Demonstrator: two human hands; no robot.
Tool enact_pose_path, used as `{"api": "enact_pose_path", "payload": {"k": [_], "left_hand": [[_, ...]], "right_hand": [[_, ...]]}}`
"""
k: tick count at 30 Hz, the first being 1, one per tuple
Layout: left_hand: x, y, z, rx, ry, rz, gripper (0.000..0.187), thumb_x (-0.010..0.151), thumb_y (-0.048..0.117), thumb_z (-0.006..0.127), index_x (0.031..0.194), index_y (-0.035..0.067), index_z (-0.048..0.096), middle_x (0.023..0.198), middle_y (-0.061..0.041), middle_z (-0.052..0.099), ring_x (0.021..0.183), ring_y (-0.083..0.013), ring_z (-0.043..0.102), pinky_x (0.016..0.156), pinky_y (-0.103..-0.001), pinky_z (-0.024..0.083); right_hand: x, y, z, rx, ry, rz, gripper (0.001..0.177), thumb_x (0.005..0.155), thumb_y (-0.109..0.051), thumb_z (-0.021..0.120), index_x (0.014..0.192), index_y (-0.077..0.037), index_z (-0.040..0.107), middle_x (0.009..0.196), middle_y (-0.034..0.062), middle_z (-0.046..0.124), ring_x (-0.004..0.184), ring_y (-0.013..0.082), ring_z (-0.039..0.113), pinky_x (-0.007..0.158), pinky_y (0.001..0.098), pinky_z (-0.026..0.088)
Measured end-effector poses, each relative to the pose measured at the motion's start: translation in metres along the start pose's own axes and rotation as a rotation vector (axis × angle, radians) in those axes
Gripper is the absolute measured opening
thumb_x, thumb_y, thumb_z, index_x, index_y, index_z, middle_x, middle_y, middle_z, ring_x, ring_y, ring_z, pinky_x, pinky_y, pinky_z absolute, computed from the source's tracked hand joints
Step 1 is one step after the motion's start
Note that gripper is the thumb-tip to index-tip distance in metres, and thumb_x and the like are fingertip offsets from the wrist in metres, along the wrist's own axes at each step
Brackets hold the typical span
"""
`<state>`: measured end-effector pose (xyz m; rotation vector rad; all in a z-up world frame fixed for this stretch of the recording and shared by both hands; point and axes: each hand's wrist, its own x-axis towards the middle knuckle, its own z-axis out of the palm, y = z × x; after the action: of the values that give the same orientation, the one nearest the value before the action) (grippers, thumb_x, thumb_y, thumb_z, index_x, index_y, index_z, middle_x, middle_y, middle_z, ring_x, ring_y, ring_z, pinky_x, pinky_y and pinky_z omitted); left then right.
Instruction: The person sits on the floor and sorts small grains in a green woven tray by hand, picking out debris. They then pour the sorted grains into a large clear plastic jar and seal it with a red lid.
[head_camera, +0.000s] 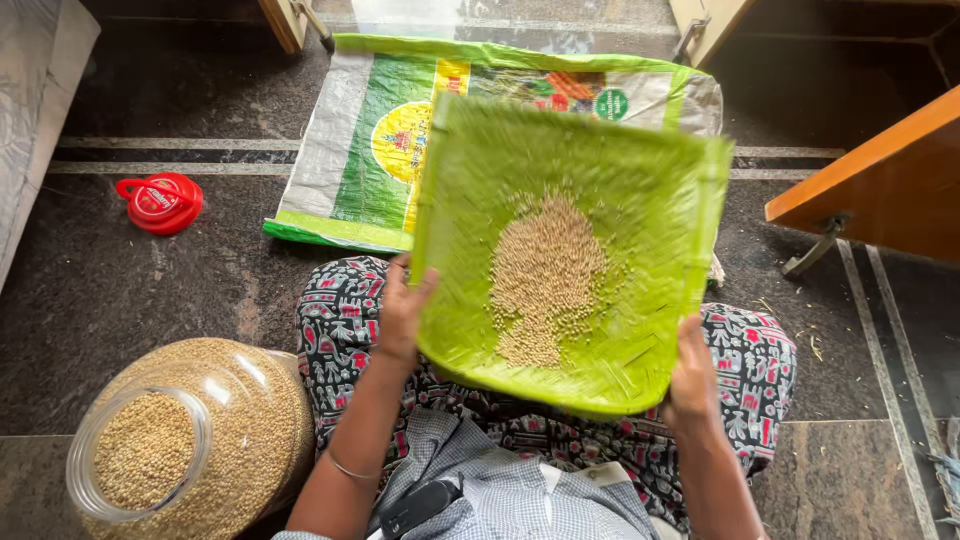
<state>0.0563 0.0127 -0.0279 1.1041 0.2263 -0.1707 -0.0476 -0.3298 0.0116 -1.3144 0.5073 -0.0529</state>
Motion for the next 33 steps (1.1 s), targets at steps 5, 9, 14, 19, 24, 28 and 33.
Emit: {"api": "enact_pose_path", "payload": {"k": [5,9,14,19,24,28,33], "left_hand": [[-0.011,0.008,-0.022,-0.199,-0.267,0.003,0.053,0.104,0.018,0.064,0.148,0.004,0.038,0.133,-0.015,0.058,0.118,-0.0237,0.06,0.101,-0.04,0.051],[-0.049,-0.076,0.013,0.078,-0.306,0.308,0.064,0.109,0.013,0.068,0.154,-0.001,0.025,0.148,-0.015,0.044,0.139,-0.0234,0.045,0.117,-0.042,0.039],[-0.005,0.002,-0.049,-0.149,-0.254,-0.06,0.058,0.106,0.025,0.057,0.155,0.002,0.037,0.13,-0.015,0.06,0.112,-0.0249,0.062,0.092,-0.043,0.051],[-0.032,0.05,-0.032,-0.108,-0.275,-0.107,0.059,0.104,0.029,0.057,0.153,0.001,0.038,0.142,-0.017,0.056,0.126,-0.0292,0.059,0.107,-0.042,0.049],[-0.063,-0.02,0.013,0.298,-0.218,0.048,0.065,0.106,0.032,0.053,0.158,0.003,0.028,0.153,-0.021,0.045,0.139,-0.0352,0.043,0.117,-0.045,0.037],[-0.035,0.029,-0.045,-0.452,-0.371,-0.218,0.064,0.118,0.045,0.046,0.158,-0.005,0.046,0.149,-0.024,0.054,0.131,-0.0334,0.056,0.111,-0.045,0.046],[-0.043,0.009,-0.018,0.012,-0.247,0.015,0.067,0.114,0.043,0.046,0.161,-0.002,0.029,0.158,-0.022,0.043,0.142,-0.033,0.044,0.12,-0.045,0.036]], "right_hand": [[-0.019,-0.033,-0.028,0.188,-0.141,0.019,0.087,0.101,-0.069,0.026,0.148,0.001,0.045,0.144,0.0201,0.056,0.132,0.0354,0.055,0.111,0.0513,0.044],[0.004,-0.016,-0.055,0.373,-0.019,0.169,0.082,0.105,-0.072,0.031,0.15,-0.006,0.051,0.145,0.0133,0.059,0.129,0.0328,0.054,0.11,0.0487,0.042],[-0.018,0.05,-0.041,0.393,-0.111,0.156,0.095,0.1,-0.077,0.038,0.152,0.002,0.049,0.15,0.0142,0.057,0.133,0.0288,0.056,0.116,0.0458,0.04],[-0.023,0.022,-0.048,0.595,-0.275,0.133,0.1,0.095,-0.077,0.035,0.158,0.0,0.046,0.156,0.0159,0.054,0.138,0.0319,0.054,0.116,0.0479,0.042],[0.001,-0.002,-0.054,0.34,-0.175,0.002,0.099,0.101,-0.076,0.041,0.167,-0.002,0.037,0.167,0.0144,0.047,0.148,0.0304,0.05,0.129,0.0449,0.04],[-0.021,0.017,-0.014,0.731,-0.313,0.076,0.089,0.104,-0.069,0.042,0.156,0.003,0.04,0.155,0.0171,0.048,0.137,0.0324,0.05,0.12,0.0456,0.04],[-0.019,-0.022,-0.024,0.24,-0.322,-0.028,0.106,0.088,-0.081,0.05,0.161,-0.006,0.029,0.165,0.007,0.036,0.149,0.025,0.038,0.125,0.0433,0.032]]}}
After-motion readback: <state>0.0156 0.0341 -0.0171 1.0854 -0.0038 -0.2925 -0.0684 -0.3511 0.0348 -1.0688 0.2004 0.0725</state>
